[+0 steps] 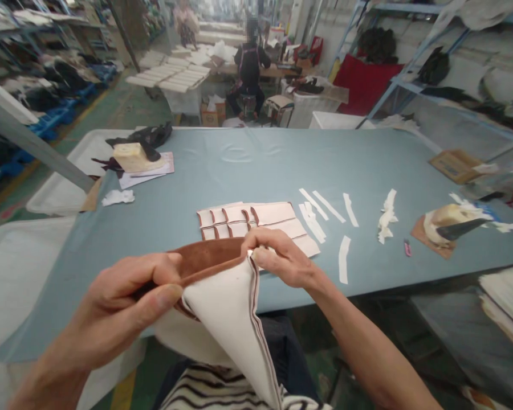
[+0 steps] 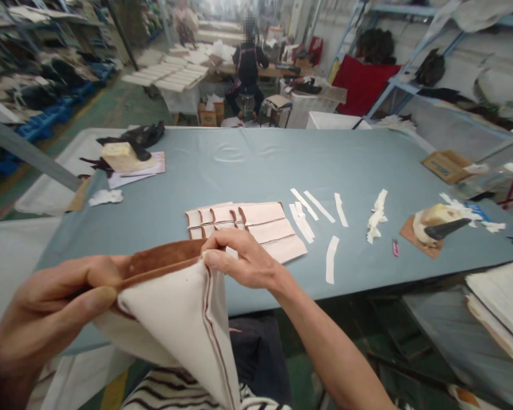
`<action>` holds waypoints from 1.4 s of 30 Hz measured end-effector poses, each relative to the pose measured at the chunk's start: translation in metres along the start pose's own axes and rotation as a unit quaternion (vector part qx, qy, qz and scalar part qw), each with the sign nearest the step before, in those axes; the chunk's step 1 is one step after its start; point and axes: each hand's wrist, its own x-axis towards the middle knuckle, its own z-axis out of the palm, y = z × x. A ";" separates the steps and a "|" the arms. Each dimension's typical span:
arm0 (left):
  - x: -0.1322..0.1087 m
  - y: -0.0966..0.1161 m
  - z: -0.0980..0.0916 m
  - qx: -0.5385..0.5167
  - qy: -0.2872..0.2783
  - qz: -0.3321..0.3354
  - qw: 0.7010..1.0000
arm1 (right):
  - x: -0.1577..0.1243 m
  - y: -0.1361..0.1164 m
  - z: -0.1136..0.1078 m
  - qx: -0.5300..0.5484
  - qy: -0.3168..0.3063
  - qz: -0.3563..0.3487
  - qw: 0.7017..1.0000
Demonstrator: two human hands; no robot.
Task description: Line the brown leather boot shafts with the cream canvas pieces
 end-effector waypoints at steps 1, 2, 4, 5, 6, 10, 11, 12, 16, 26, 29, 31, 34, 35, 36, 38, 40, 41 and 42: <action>0.000 -0.004 -0.008 0.041 0.003 0.001 0.999 | 0.000 -0.004 0.000 0.015 0.003 0.000 1.000; 0.001 -0.009 -0.015 0.076 0.004 -0.002 0.997 | 0.001 -0.009 -0.001 0.023 0.003 -0.002 1.000; 0.003 -0.016 -0.025 0.110 -0.013 -0.007 0.994 | 0.005 -0.021 -0.001 0.022 -0.007 -0.010 1.000; 0.006 -0.019 -0.028 0.108 -0.034 -0.012 0.994 | 0.007 -0.027 -0.001 0.018 -0.018 -0.019 1.000; 0.008 -0.021 -0.028 0.099 -0.058 -0.017 0.993 | 0.010 -0.032 0.000 0.013 -0.030 -0.033 0.999; 0.023 -0.018 -0.019 0.064 -0.106 -0.006 0.992 | 0.021 -0.043 0.003 -0.004 -0.071 -0.091 0.993; 0.028 -0.015 -0.016 0.054 -0.109 0.007 0.993 | 0.024 -0.044 0.004 -0.008 -0.077 -0.097 0.992; 0.032 -0.013 -0.014 0.040 -0.115 0.019 0.992 | 0.026 -0.045 0.005 -0.014 -0.082 -0.097 0.992; 0.045 -0.005 -0.011 0.015 -0.143 0.030 0.989 | 0.030 -0.042 0.004 -0.023 -0.091 -0.078 0.993; 0.056 -0.002 -0.009 0.090 -0.151 0.023 0.984 | 0.036 -0.027 0.007 -0.098 -0.081 -0.020 0.992; 0.056 -0.001 -0.007 0.130 -0.144 0.039 0.980 | 0.039 -0.024 0.009 -0.099 -0.091 -0.010 0.991; 0.054 -0.001 -0.004 0.125 -0.128 0.031 0.983 | 0.040 -0.023 0.011 -0.105 -0.085 -0.015 0.991; 0.050 -0.001 0.001 0.073 -0.110 -0.022 0.991 | 0.041 -0.021 0.013 -0.126 -0.069 -0.030 0.989; 0.050 -0.002 0.003 0.054 -0.105 -0.040 0.992 | 0.041 -0.021 0.013 -0.124 -0.068 -0.032 0.989; 0.049 -0.002 0.005 0.038 -0.102 -0.055 0.993 | 0.040 -0.020 0.013 -0.115 -0.069 -0.030 0.990; 0.048 -0.004 0.007 0.007 -0.094 -0.073 0.993 | 0.041 -0.019 0.013 -0.088 -0.071 -0.023 0.993; 0.048 -0.007 0.009 -0.039 -0.090 -0.090 0.991 | 0.041 -0.017 0.012 -0.058 -0.076 -0.017 0.995; 0.048 -0.010 0.010 -0.068 -0.090 -0.102 0.988 | 0.042 -0.015 0.012 -0.040 -0.081 -0.013 0.996; 0.048 -0.012 0.011 -0.098 -0.091 -0.114 0.984 | 0.042 -0.014 0.012 -0.021 -0.088 -0.007 0.996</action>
